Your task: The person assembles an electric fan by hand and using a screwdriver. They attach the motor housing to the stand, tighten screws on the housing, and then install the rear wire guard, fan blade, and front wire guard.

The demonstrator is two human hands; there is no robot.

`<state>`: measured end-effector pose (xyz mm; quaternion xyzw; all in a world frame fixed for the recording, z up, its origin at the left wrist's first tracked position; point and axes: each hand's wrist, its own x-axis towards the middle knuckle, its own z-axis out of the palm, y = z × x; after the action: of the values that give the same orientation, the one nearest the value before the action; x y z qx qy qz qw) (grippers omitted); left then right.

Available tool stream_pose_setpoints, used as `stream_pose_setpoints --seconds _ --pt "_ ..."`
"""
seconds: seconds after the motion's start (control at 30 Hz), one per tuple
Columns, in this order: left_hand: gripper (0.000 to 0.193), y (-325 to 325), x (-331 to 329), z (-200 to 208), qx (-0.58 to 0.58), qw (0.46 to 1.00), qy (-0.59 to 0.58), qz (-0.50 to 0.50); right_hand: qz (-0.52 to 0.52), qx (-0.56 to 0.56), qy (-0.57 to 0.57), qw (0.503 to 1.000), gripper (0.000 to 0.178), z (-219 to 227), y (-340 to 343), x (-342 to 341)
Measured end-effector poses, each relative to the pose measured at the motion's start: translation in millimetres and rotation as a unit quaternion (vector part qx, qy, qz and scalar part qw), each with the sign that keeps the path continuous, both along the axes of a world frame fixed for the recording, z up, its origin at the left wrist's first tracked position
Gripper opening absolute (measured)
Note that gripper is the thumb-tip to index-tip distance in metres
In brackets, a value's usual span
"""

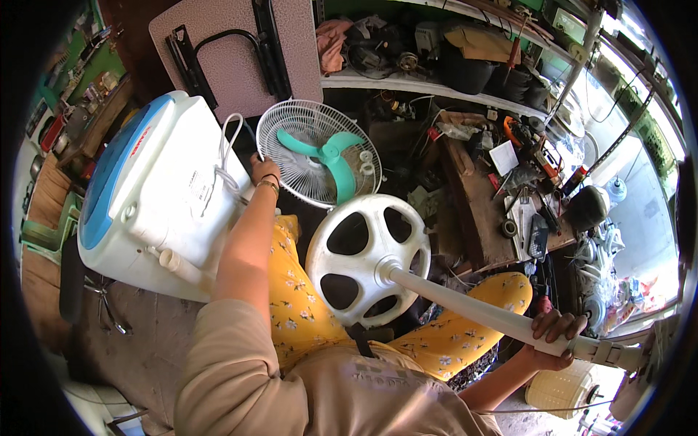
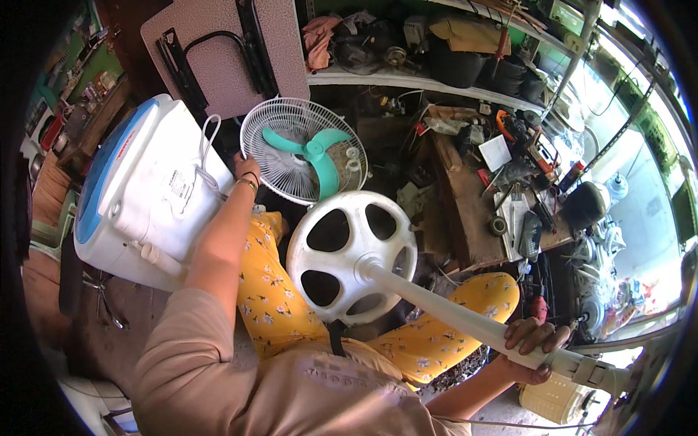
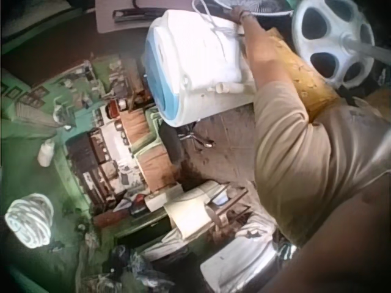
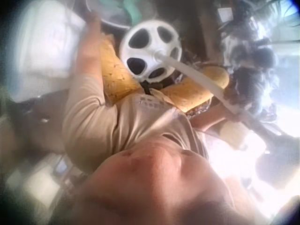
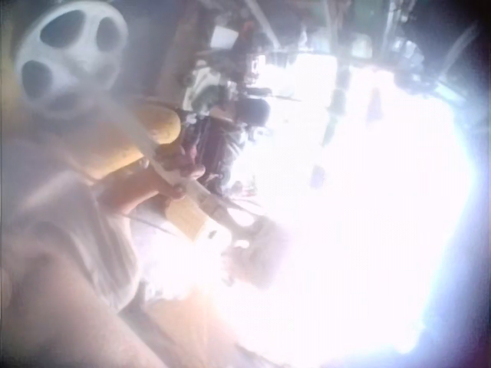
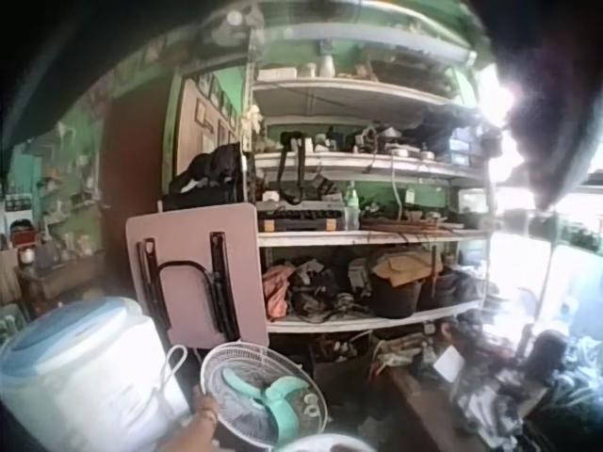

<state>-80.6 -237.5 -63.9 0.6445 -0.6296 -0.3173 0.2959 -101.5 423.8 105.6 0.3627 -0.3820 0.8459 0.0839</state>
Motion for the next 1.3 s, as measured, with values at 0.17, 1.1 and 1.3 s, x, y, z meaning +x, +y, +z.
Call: stream_pose_setpoints --seconds 0.17,1.1,1.3 --pt "0.046 5.3 12.2 10.7 0.128 0.949 0.284 0.034 0.034 -0.013 0.012 0.999 0.044 -27.8 35.5 -1.8" --pt "0.035 44.7 9.2 194.6 0.302 0.711 0.619 -0.142 0.382 0.143 0.039 0.912 0.035 22.0 -360.0 -171.8" --pt "0.025 53.8 7.9 193.1 0.214 0.767 0.588 -0.141 0.425 0.282 0.052 0.858 0.036 -11.1 -393.6 -192.7"
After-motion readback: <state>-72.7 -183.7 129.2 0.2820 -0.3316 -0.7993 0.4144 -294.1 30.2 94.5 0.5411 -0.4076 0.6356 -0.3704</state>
